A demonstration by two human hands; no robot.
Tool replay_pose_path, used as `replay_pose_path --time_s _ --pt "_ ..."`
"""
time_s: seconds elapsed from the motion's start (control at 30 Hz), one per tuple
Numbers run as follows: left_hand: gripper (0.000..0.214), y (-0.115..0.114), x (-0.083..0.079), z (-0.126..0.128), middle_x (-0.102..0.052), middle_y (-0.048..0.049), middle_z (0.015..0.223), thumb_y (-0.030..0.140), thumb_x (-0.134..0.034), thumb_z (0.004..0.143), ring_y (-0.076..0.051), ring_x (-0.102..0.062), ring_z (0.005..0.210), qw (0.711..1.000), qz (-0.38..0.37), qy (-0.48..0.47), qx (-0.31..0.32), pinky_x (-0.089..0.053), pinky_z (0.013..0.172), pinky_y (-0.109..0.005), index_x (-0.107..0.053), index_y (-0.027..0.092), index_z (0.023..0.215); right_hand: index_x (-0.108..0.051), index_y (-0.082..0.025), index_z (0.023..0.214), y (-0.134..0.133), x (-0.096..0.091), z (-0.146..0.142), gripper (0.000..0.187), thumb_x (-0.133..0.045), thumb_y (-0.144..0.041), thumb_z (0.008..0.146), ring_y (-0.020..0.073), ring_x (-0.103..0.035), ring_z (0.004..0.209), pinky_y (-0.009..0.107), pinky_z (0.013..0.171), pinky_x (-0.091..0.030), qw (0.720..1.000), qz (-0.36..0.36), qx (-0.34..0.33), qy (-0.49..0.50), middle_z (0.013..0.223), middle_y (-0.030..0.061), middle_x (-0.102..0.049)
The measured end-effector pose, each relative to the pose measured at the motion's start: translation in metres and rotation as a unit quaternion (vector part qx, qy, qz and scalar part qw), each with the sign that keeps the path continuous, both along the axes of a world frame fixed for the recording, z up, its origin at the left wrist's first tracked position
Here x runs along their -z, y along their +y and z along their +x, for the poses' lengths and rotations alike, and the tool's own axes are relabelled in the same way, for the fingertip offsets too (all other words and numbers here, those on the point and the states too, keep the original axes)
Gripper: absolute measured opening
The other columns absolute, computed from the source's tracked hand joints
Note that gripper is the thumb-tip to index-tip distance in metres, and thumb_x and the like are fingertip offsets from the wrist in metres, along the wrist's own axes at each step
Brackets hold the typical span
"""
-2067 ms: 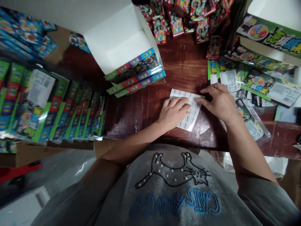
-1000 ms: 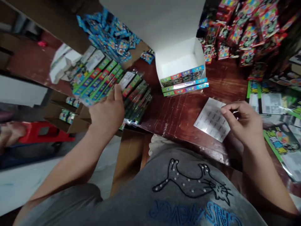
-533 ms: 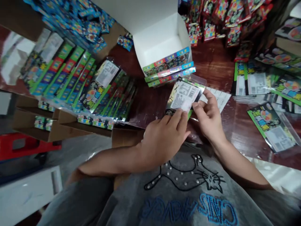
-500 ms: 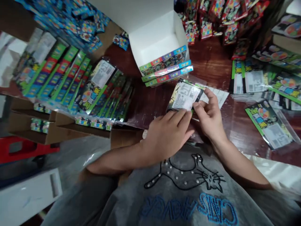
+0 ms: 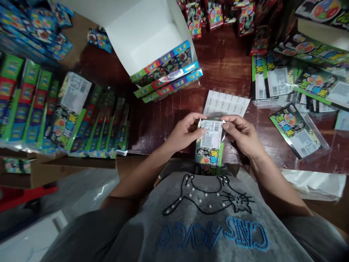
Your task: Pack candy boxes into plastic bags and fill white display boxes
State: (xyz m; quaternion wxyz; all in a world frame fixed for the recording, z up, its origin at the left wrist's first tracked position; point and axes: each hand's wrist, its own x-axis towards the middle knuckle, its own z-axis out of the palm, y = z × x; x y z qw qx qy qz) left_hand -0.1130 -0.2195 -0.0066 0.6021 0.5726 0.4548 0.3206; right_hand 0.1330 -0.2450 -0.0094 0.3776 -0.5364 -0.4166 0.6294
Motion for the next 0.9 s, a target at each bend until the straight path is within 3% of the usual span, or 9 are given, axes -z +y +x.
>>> replay_pose_path --time_s 0.07,0.13,0.23,0.3,0.43,0.63,0.73,0.8,0.9 --pt "0.021 0.002 -0.004 0.000 -0.079 -0.0070 0.124 0.035 -0.070 0.098 -0.019 -0.075 0.113 1.000 0.006 0.009 -0.028 -0.061 0.098 -0.034 -0.075 0.024 0.115 -0.081 -0.029 0.111 0.001 -0.003 -0.003 0.031 -0.084 -0.053 0.092 0.0190 -0.077 0.095 0.037 0.086 -0.068 0.999 0.036 0.013 -0.032 0.106 0.0009 -0.083" --pt "0.019 0.003 -0.006 0.002 -0.080 -0.0070 0.126 0.035 -0.067 0.100 -0.019 -0.074 0.117 0.997 0.010 0.006 -0.074 -0.059 0.103 -0.035 -0.076 0.023 0.113 -0.081 -0.031 0.117 0.003 -0.009 -0.007 0.027 -0.083 -0.046 0.095 0.0216 -0.078 0.115 0.045 0.109 -0.063 0.993 0.096 0.027 -0.055 0.122 0.0021 -0.084" --pt "0.025 0.007 -0.010 0.006 -0.082 -0.0045 0.117 0.030 -0.072 0.095 -0.018 -0.077 0.105 0.992 -0.007 -0.013 -0.124 -0.060 0.093 -0.032 -0.072 0.025 0.119 -0.075 -0.038 0.137 0.006 -0.019 -0.008 0.038 -0.079 -0.041 0.099 0.0228 -0.076 0.127 0.051 0.119 -0.058 0.987 0.145 0.022 -0.070 0.133 0.0013 -0.082" --pt "0.024 0.011 -0.014 0.007 -0.083 -0.0040 0.112 0.032 -0.077 0.093 -0.017 -0.076 0.100 0.994 -0.024 -0.007 -0.109 -0.060 0.089 -0.031 -0.074 0.024 0.115 -0.079 -0.038 0.131 0.009 -0.027 -0.005 0.034 -0.080 -0.043 0.098 0.0238 -0.079 0.121 0.051 0.115 -0.061 0.987 0.134 0.000 -0.091 0.127 0.0012 -0.084" --pt "0.022 0.024 -0.024 0.007 -0.084 -0.0051 0.101 0.042 -0.081 0.092 -0.017 -0.075 0.092 0.997 -0.060 0.012 -0.048 -0.059 0.087 -0.031 -0.081 0.020 0.093 -0.086 -0.032 0.100 0.019 -0.037 0.002 0.016 -0.085 -0.046 0.093 0.0226 -0.081 0.103 0.047 0.104 -0.065 0.991 0.082 -0.022 -0.106 0.108 0.0014 -0.087" --pt "0.017 0.044 -0.040 0.018 -0.084 -0.0046 0.092 0.031 -0.084 0.082 -0.016 -0.073 0.084 0.995 -0.090 0.026 -0.023 -0.056 0.080 -0.029 -0.084 0.017 0.091 -0.082 -0.025 0.082 0.036 -0.042 0.004 0.032 -0.102 -0.045 0.068 0.0116 -0.066 0.069 0.027 0.064 -0.058 0.997 -0.071 0.041 0.013 0.084 -0.0011 -0.080" --pt "0.021 0.050 -0.041 0.024 -0.083 -0.0041 0.088 0.035 -0.086 0.079 -0.015 -0.072 0.079 0.989 -0.144 -0.002 -0.020 -0.055 0.077 -0.029 -0.085 0.017 0.090 -0.083 -0.024 0.078 0.040 -0.043 0.009 0.035 -0.105 -0.046 0.062 0.0097 -0.063 0.065 0.024 0.059 -0.055 0.985 -0.149 0.049 0.076 0.081 -0.0011 -0.078" --pt "0.022 0.053 -0.039 0.026 -0.083 -0.0044 0.087 0.037 -0.087 0.078 -0.015 -0.072 0.079 0.986 -0.165 -0.023 -0.014 -0.056 0.077 -0.029 -0.085 0.017 0.088 -0.084 -0.026 0.078 0.040 -0.042 0.015 0.034 -0.105 -0.047 0.061 0.0100 -0.065 0.065 0.024 0.060 -0.057 0.983 -0.155 0.049 0.086 0.081 -0.0014 -0.079" --pt "0.023 0.055 -0.035 0.026 -0.085 -0.0054 0.091 0.037 -0.088 0.078 -0.016 -0.074 0.082 0.988 -0.152 -0.020 0.005 -0.058 0.081 -0.031 -0.086 0.018 0.090 -0.087 -0.029 0.081 0.035 -0.041 0.026 0.028 -0.102 -0.050 0.070 0.0108 -0.068 0.068 0.026 0.063 -0.059 0.993 -0.106 0.036 0.037 0.084 -0.0010 -0.083"
